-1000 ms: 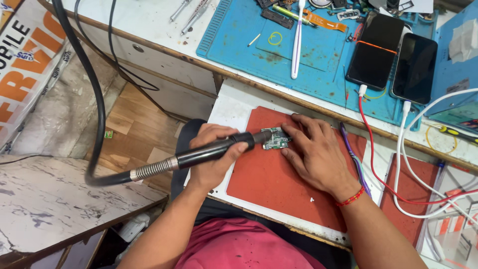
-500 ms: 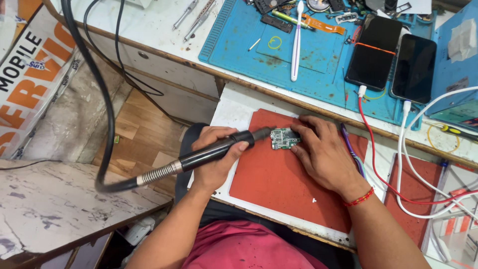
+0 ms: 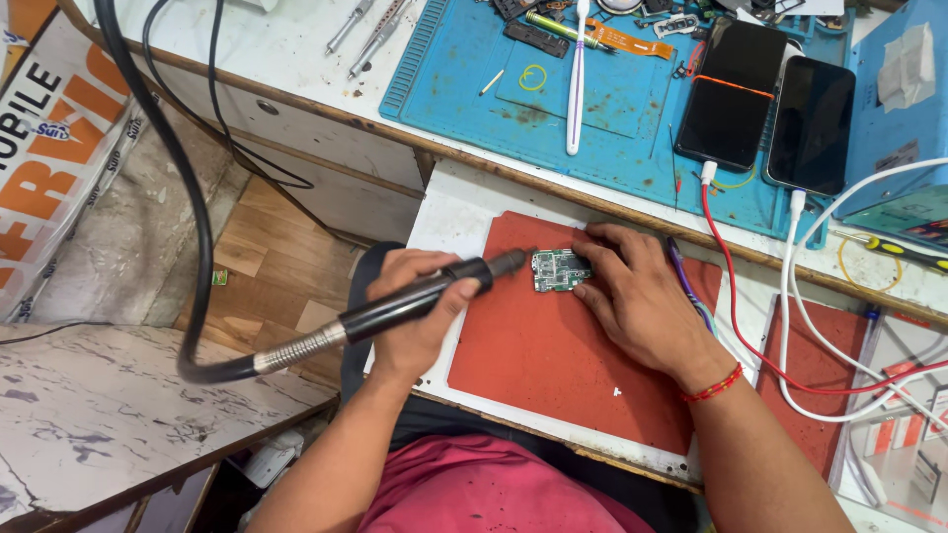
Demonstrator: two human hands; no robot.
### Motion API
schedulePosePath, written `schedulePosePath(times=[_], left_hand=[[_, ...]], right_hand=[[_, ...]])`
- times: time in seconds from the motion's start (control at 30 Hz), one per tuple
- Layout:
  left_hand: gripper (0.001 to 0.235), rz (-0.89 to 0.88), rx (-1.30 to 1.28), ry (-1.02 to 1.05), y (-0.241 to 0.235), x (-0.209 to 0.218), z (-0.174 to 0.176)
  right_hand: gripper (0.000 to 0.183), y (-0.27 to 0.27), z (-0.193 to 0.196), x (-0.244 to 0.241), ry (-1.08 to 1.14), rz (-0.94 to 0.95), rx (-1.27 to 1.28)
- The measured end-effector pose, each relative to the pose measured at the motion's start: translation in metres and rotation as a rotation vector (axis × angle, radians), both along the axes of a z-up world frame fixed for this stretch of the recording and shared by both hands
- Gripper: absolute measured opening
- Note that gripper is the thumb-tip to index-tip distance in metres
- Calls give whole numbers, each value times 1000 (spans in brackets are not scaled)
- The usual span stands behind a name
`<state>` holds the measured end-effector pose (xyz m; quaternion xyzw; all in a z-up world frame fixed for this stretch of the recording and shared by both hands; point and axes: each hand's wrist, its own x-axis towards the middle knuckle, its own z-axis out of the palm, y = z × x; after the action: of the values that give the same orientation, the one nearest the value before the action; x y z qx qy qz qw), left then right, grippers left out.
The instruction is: The person uses a hot air gun to heat a small circuit board placed on a red mat, then switches to a purple pen-like tool to scrape or clean the board's surface. The workspace includes a blue mat with tools and two smartphones connected by cables.
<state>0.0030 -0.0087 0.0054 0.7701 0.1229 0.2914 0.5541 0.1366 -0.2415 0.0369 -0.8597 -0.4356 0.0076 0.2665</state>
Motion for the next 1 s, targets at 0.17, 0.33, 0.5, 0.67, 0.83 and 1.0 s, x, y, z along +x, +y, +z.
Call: schedulePosePath(times=[0.17,0.33,0.5,0.67,0.83,1.0], left_hand=[[33,-170,180,-84,5,-2,2],[35,-172,164,-127,5,0,4],[34,-93,159,-79,5,0,4],[30,-177,224,-130,3,0,3],[31,-254,176,-136,7,1,6],[31,-167,196,-108,7,0,5]], right_hand=[[49,-2,-2,1,19,1,17],[50,-1,-3,0,-7,2,8],[50,1,-3,-2,-17,-18,9],[49,2,-2,-1,-6,-10,6],[47,-2,-1,-1,-48,59,35],[53,-3,-5,2,33,36,82]])
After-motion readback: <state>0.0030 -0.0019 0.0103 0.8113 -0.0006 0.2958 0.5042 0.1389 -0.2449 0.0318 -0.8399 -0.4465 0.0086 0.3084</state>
